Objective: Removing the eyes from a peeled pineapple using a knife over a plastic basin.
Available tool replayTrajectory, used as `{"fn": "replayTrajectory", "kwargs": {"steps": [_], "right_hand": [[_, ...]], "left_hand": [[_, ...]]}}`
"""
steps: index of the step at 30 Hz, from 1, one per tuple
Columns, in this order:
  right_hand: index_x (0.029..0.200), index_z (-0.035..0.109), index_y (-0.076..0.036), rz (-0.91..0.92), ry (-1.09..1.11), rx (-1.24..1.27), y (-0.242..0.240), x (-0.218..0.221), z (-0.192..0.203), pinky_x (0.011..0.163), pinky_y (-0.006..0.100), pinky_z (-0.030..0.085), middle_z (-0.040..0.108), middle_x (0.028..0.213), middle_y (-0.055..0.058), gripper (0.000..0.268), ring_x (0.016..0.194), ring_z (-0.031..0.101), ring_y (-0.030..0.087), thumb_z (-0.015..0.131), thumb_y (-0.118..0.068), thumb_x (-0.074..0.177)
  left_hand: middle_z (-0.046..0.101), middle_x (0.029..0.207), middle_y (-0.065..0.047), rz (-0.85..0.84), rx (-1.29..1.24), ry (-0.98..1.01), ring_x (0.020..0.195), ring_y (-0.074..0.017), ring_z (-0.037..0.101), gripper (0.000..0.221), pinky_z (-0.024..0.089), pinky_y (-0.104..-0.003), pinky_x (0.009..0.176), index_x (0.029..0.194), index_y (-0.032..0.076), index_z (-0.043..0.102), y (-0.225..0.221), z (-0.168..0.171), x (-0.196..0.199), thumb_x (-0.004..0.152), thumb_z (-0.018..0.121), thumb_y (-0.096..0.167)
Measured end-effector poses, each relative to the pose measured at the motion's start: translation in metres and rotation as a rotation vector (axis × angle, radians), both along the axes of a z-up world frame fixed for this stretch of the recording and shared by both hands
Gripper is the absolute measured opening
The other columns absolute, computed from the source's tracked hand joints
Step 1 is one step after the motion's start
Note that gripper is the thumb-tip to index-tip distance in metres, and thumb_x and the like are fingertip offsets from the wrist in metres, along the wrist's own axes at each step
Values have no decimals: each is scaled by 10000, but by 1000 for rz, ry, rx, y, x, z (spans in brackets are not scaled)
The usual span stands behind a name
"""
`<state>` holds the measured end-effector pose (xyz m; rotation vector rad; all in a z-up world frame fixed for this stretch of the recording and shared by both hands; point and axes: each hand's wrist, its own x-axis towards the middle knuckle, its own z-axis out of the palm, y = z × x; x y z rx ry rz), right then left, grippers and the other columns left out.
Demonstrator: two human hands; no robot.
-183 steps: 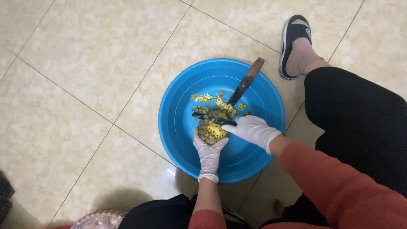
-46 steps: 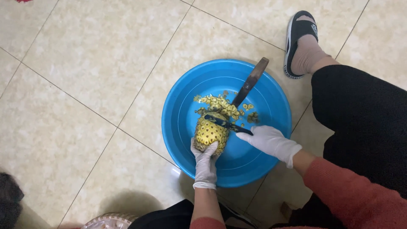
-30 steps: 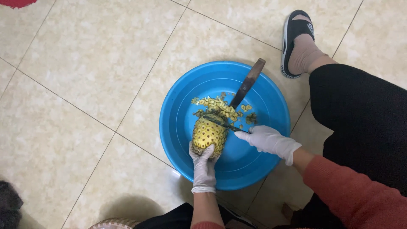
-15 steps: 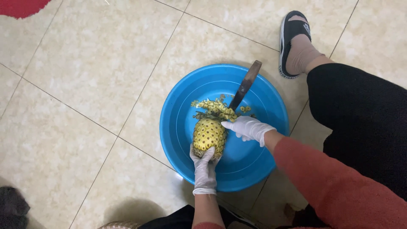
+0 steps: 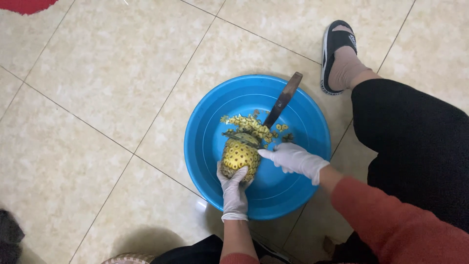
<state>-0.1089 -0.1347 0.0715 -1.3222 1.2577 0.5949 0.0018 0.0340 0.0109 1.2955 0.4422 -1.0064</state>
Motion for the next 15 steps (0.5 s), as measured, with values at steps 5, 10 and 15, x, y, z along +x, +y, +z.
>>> {"fn": "replayTrajectory", "kwargs": {"steps": [5,10,15], "right_hand": [[1564,449,-54,92,125,-3,-4,-14,-24,582,341,494,690,851,75,825,494,522,158,473,-636,980],[1563,453,-96,177,181,-90,-12,-32,-38,552,325,504,734,864,78,898,527,612,183,412,-759,958],[1517,486,-73,502,94,-271,3,-37,41,990,404,559,708,1319,155,946,1136,719,281,350,-813,944]], "left_hand": [[157,1676,-175,129,-109,175,1489,-592,198,1323,492,-748,960,1533,429,381,1,-63,30,480,897,-182],[329,1499,-167,-417,159,-818,1394,-378,471,1392,363,-388,1221,1630,89,114,-3,-71,11,528,965,72],[339,1497,-195,-402,138,-883,1404,-380,445,1369,358,-399,1213,1617,42,102,-10,-73,6,556,966,57]]}}
